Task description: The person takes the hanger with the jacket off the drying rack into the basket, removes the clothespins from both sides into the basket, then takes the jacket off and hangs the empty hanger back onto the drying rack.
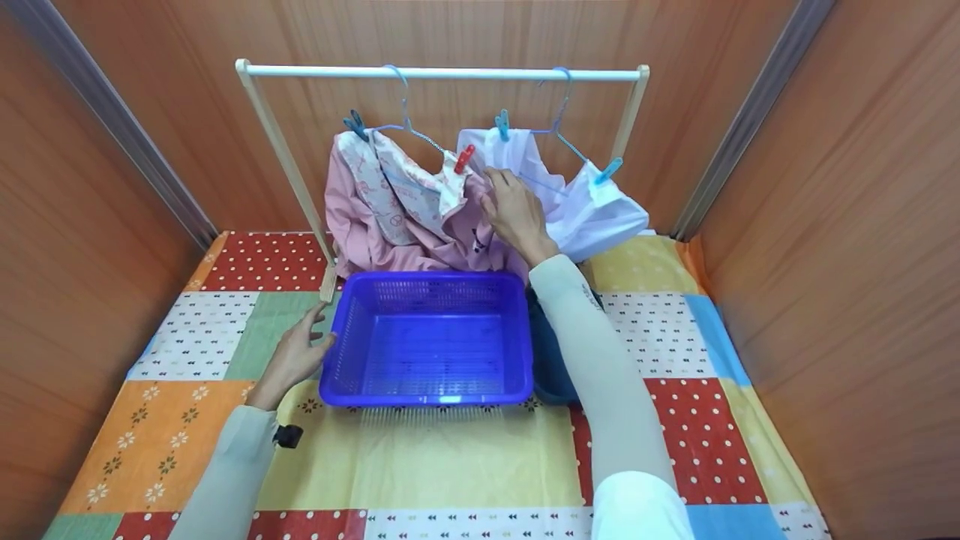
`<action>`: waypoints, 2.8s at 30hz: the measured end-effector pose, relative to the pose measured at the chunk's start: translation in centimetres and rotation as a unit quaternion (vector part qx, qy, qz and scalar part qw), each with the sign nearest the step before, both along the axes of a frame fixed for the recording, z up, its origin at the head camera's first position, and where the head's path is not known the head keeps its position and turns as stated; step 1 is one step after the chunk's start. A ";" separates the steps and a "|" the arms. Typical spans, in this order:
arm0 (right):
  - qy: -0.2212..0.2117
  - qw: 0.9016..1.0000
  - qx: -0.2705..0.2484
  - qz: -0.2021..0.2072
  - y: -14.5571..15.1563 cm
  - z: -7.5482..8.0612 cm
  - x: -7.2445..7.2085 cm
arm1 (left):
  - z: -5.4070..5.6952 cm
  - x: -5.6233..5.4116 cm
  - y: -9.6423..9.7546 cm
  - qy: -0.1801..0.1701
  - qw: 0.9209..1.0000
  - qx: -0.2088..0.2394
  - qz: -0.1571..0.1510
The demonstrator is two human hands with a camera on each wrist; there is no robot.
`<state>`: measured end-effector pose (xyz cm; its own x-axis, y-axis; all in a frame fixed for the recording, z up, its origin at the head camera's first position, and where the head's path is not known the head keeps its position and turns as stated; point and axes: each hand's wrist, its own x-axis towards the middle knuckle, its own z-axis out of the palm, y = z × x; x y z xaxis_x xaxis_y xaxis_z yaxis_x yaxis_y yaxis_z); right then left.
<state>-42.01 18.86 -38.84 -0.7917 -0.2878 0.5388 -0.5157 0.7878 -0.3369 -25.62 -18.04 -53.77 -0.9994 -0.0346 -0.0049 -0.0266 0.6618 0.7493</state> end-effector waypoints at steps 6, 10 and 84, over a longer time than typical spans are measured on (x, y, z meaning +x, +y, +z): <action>0.009 1.000 -0.018 -0.005 -0.5 -0.3 -0.6 | -0.7 0.1 0.1 0.003 1.000 0.029 -0.002; 0.004 0.999 -0.034 -0.005 -1.0 -0.3 -1.1 | -1.1 0.2 0.1 -0.008 0.999 0.046 0.002; 0.006 0.977 -0.201 -0.069 -4.2 0.1 -2.0 | -2.2 0.3 0.7 0.002 0.998 0.053 0.016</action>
<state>-43.98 14.69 -38.75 -0.8012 0.0578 0.5956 -0.4192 0.6561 -0.6276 -25.36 -17.37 -55.93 -0.9978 -0.0658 -0.0063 -0.0433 0.5779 0.8149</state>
